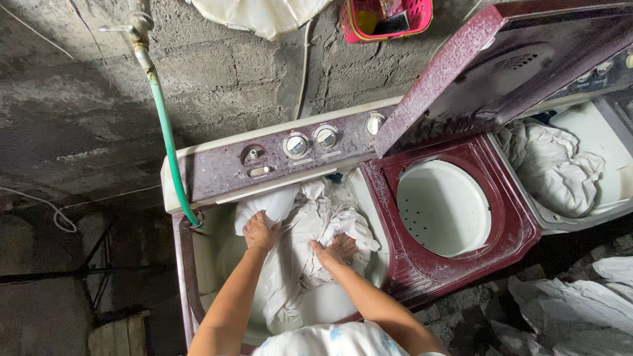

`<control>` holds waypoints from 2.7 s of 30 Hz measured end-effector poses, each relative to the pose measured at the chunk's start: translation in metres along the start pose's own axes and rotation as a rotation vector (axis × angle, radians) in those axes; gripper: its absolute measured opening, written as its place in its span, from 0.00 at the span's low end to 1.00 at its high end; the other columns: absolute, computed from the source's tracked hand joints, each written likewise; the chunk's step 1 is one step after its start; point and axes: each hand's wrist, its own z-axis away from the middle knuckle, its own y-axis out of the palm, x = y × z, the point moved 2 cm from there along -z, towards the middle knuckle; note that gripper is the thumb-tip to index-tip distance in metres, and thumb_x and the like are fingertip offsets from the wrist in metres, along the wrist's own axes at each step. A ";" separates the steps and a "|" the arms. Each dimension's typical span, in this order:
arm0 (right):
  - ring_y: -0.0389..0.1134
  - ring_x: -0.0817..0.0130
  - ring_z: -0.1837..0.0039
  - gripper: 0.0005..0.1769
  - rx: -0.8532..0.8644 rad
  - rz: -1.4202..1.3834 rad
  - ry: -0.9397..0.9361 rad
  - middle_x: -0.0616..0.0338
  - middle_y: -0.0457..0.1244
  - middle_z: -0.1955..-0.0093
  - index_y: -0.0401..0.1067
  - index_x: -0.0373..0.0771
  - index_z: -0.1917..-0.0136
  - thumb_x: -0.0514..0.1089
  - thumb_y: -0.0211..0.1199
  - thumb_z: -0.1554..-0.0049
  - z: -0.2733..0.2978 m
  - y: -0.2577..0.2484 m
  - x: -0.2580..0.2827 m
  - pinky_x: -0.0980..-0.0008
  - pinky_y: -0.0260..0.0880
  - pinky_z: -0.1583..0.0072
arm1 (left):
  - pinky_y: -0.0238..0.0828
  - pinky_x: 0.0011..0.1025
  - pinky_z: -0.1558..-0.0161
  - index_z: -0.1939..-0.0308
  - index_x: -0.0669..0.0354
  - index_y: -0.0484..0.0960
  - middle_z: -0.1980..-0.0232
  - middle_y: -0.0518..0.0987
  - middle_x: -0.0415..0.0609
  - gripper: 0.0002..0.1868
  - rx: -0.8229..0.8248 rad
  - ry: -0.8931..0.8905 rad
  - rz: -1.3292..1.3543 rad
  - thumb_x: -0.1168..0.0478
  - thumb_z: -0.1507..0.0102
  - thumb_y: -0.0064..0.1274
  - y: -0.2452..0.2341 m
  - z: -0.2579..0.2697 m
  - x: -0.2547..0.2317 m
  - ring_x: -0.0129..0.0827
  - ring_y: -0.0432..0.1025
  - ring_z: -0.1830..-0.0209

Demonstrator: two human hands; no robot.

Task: The person washes white fabrics by hand in a basin, moves them between different washing machine tubs, and adjusts the control dials on the machines.

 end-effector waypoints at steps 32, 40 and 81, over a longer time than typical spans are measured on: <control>0.19 0.39 0.15 0.48 -0.037 0.394 -0.827 0.41 0.25 0.14 0.47 0.49 0.18 0.68 0.59 0.43 0.099 -0.064 0.044 0.33 0.23 0.23 | 0.73 0.47 0.53 0.63 0.62 0.79 0.66 0.81 0.60 0.13 0.288 0.056 0.325 0.56 0.44 0.57 -0.049 0.195 -0.049 0.55 0.76 0.60; 0.19 0.39 0.16 0.45 -0.054 0.447 -0.935 0.38 0.26 0.15 0.49 0.47 0.18 0.65 0.58 0.41 0.109 -0.072 0.052 0.32 0.19 0.24 | 0.68 0.43 0.42 0.49 0.64 0.81 0.47 0.79 0.57 0.22 0.063 0.163 0.379 0.52 0.39 0.59 -0.055 0.200 -0.056 0.52 0.71 0.44; 0.20 0.40 0.15 0.49 -0.007 0.532 -0.873 0.38 0.28 0.15 0.48 0.41 0.19 0.62 0.64 0.44 0.088 -0.092 0.006 0.32 0.21 0.24 | 0.42 0.50 0.23 0.32 0.49 0.73 0.20 0.54 0.60 0.33 0.431 0.212 0.047 0.40 0.36 0.52 -0.009 0.194 -0.069 0.57 0.44 0.18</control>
